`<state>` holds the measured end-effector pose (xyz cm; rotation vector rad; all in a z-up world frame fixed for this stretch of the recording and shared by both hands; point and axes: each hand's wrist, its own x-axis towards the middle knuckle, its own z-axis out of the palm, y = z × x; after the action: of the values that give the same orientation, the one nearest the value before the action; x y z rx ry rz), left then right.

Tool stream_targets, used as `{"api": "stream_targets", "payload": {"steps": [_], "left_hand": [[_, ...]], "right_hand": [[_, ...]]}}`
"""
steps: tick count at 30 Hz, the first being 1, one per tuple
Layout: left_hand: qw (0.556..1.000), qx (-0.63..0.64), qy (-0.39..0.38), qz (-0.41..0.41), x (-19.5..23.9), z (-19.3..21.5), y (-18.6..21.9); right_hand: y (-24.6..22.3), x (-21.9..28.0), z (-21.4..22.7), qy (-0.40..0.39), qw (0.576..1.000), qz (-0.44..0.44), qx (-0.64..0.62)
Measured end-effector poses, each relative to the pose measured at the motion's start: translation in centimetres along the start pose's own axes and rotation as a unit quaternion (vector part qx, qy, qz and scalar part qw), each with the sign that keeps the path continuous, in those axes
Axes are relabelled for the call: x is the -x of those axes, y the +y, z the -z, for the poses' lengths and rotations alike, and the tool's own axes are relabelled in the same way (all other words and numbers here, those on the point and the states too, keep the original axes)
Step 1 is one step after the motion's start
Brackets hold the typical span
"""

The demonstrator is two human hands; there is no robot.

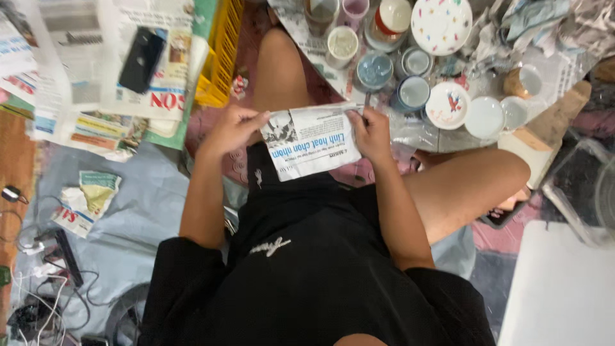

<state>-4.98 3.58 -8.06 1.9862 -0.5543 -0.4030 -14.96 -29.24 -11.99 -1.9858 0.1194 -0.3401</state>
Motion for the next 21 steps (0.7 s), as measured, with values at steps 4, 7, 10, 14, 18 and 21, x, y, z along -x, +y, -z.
{"api": "stream_targets", "payload": {"steps": [4,7,10,14,18,21], "left_hand": [[0.986,-0.083,-0.001,-0.146,0.6,-0.6,4.6],[0.981,-0.055,-0.162,-0.094,-1.3,-3.0,6.8],[0.972,-0.046,-0.223,-0.059,-2.9,-4.4,6.7],[0.992,0.102,-0.076,0.021,-3.8,-6.0,7.2],[0.98,0.168,0.045,-0.099,-4.1,-8.9,6.9],[0.971,0.217,0.008,-0.104,-4.8,-10.2,5.0]], "right_hand": [[-2.5,0.4,1.4,-0.065,0.991,0.113,0.04],[-3.9,0.5,1.4,-0.113,0.987,0.109,0.03],[-5.7,0.7,3.7,-0.143,0.988,0.019,-0.047],[-8.3,1.3,5.8,-0.015,0.992,0.093,-0.085],[-8.4,2.4,4.2,0.05,0.98,0.129,-0.143],[-4.6,1.7,2.7,0.018,0.983,0.007,-0.184]]}}
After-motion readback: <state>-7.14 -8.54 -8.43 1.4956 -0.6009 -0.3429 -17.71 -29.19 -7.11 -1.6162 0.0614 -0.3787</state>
